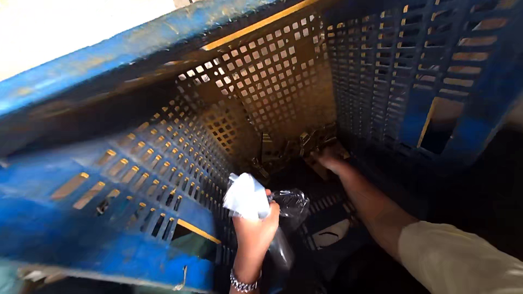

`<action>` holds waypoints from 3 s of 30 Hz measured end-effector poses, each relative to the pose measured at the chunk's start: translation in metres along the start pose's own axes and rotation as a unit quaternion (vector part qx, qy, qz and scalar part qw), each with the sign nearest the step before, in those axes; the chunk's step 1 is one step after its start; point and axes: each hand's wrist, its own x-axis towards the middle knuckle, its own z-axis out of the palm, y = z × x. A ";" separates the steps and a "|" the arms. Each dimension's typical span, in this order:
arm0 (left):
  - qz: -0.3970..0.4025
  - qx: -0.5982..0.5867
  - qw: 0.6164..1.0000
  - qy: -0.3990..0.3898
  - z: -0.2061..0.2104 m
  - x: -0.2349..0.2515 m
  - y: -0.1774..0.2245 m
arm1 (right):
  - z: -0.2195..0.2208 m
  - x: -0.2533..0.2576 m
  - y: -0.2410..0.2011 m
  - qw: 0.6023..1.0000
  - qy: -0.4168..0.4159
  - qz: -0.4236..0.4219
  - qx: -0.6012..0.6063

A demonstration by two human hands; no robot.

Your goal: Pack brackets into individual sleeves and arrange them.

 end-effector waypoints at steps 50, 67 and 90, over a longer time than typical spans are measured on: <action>-0.047 -0.295 0.954 -0.002 -0.038 -0.045 0.050 | -0.133 -0.217 -0.067 0.615 -0.112 -0.482 0.613; -0.063 -0.212 0.960 -0.172 -0.004 -0.044 0.048 | -0.025 -0.229 -0.035 0.893 -0.241 -0.208 0.318; 0.070 0.014 0.995 0.064 -0.015 -0.018 0.003 | -0.024 -0.209 -0.017 0.924 -0.258 -0.199 0.199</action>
